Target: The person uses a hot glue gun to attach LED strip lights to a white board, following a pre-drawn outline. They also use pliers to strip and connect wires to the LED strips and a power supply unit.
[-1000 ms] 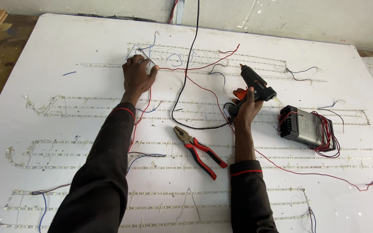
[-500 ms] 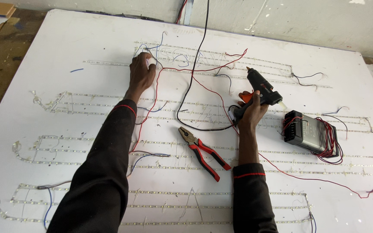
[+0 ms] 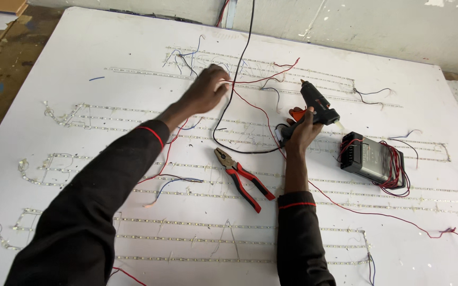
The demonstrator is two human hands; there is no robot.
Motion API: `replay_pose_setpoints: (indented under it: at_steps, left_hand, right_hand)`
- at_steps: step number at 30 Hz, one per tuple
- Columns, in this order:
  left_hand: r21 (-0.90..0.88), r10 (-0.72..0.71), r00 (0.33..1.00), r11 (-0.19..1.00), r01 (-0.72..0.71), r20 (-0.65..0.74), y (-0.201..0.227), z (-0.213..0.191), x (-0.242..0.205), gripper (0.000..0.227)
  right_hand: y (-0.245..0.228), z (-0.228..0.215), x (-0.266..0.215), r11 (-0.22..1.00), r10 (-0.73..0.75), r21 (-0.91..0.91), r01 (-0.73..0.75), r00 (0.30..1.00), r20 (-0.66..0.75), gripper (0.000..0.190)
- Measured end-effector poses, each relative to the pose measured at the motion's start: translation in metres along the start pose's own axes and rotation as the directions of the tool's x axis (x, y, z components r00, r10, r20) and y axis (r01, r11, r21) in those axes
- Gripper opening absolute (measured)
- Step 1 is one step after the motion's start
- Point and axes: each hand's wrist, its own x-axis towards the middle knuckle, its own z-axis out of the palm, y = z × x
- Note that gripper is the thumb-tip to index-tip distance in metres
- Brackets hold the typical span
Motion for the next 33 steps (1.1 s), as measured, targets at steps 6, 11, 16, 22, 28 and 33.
replay_pose_setpoints:
  at_steps: [6, 11, 16, 22, 28, 33]
  left_hand:
    - [0.028, 0.174, 0.965, 0.983, -0.183, 0.198, 0.136, 0.095, 0.020, 0.021]
    - [-0.019, 0.165, 0.970, 0.986, -0.165, 0.180, 0.211, 0.177, 0.043, 0.018]
    - [0.167, -0.135, 0.958, 0.981, 0.094, 0.251, 0.192, 0.299, 0.087, 0.041]
    - [0.337, -0.388, 0.910, 0.884, 0.323, 0.148, 0.187, 0.316, 0.078, 0.052]
    - [0.346, -0.410, 0.910, 0.865, 0.364, 0.067, 0.207, 0.304, 0.076, 0.053]
    - [0.405, -0.394, 0.918, 0.848, 0.342, 0.048, 0.210, 0.307, 0.077, 0.052]
  right_hand:
    - [0.016, -0.002, 0.004, 0.996, 0.042, 0.080, -0.038, 0.998, -0.043, 0.039]
    - [-0.080, -0.060, 0.038, 0.996, -0.032, 0.085, 0.025, 0.996, 0.078, 0.046]
    - [-0.184, -0.136, 0.103, 0.997, -0.011, -0.079, 0.018, 0.996, 0.086, 0.043]
    - [-0.212, -0.170, 0.162, 0.970, -0.076, -0.222, 0.102, 0.990, 0.123, 0.040]
    - [-0.193, -0.158, 0.222, 0.862, 0.099, -0.504, 0.060, 0.954, 0.283, 0.036]
    - [-0.148, -0.146, 0.280, 0.690, 0.164, -0.709, 0.144, 0.924, 0.347, 0.035]
